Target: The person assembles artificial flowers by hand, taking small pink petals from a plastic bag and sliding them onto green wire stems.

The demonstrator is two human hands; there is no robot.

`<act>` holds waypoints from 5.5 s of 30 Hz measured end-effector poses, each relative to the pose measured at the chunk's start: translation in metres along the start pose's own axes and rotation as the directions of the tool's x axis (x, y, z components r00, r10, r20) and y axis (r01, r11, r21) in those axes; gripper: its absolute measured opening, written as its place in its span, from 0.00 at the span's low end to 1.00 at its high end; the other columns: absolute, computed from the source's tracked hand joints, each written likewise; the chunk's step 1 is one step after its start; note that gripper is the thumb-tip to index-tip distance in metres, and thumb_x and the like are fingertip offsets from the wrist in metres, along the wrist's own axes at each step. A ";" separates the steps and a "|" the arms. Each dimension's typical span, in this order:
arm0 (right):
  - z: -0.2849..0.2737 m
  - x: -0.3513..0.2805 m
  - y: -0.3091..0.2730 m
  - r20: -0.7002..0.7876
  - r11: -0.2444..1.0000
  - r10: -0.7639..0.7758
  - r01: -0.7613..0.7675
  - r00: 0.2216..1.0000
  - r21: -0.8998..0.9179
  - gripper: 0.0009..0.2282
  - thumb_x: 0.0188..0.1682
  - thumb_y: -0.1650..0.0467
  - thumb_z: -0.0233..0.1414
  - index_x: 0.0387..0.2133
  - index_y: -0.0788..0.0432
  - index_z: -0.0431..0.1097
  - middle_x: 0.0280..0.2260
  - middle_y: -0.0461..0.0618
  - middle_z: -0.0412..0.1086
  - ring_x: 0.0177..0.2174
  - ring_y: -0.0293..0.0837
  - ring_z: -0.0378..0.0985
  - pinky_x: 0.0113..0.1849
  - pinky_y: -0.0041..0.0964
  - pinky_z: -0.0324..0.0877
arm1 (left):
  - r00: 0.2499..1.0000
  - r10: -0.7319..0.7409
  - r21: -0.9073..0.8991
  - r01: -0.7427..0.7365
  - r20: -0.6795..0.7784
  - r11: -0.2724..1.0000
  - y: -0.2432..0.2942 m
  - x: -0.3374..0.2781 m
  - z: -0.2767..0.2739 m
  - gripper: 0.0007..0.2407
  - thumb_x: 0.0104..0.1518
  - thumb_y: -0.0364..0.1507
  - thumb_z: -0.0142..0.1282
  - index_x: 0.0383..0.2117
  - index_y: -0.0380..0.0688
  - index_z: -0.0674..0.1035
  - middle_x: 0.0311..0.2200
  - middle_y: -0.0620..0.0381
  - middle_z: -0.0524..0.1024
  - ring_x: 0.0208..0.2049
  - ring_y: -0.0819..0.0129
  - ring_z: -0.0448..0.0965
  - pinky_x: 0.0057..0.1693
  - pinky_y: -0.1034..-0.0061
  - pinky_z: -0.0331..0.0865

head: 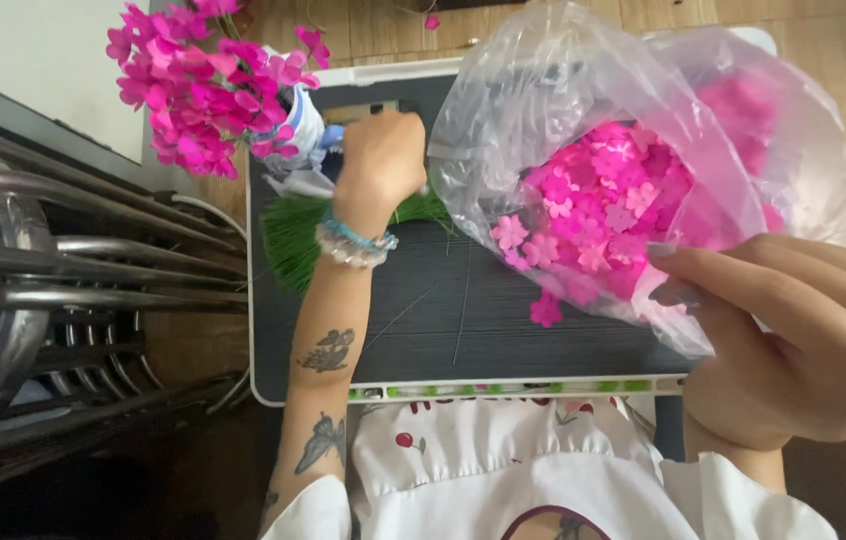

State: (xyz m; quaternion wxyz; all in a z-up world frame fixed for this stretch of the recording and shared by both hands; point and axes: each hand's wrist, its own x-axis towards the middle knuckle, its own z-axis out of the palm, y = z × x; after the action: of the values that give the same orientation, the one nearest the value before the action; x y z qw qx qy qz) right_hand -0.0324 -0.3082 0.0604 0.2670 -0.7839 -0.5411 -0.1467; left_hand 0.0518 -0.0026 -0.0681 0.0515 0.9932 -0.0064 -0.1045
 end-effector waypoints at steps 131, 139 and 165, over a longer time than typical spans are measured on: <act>-0.017 -0.005 0.002 0.106 0.863 0.499 -0.504 0.860 0.025 0.10 0.48 0.84 0.46 0.41 0.68 0.71 0.29 0.53 0.74 0.27 0.41 0.78 0.34 0.31 0.74 | 0.418 0.409 -0.301 -0.898 -0.811 0.321 0.098 -0.061 -0.026 0.08 0.57 0.21 0.56 0.41 0.38 0.73 0.35 0.50 0.74 0.35 0.65 0.77 0.41 0.80 0.77; -0.018 -0.016 0.002 0.038 0.816 0.576 -0.577 0.817 0.033 0.08 0.50 0.82 0.47 0.40 0.67 0.71 0.29 0.54 0.73 0.32 0.45 0.77 0.37 0.36 0.68 | 0.724 0.478 0.227 -0.423 -0.497 0.877 0.114 0.021 0.086 0.14 0.47 0.19 0.55 0.42 0.40 0.76 0.38 0.46 0.76 0.44 0.53 0.74 0.26 0.72 0.76; -0.020 -0.016 0.001 0.019 0.878 0.476 -0.476 0.879 0.043 0.08 0.49 0.83 0.47 0.39 0.68 0.70 0.27 0.52 0.73 0.28 0.46 0.77 0.31 0.36 0.68 | 0.651 0.431 -0.143 -0.638 -0.624 0.756 0.116 0.014 0.066 0.07 0.51 0.18 0.51 0.34 0.42 0.77 0.30 0.58 0.70 0.20 0.72 0.68 0.18 0.87 0.62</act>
State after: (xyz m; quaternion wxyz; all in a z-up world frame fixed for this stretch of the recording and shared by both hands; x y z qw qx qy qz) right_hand -0.0361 -0.3328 0.0683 0.3107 -0.8869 -0.3364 -0.0612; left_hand 0.0517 -0.1247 -0.1235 0.2562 0.9041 -0.2702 0.2096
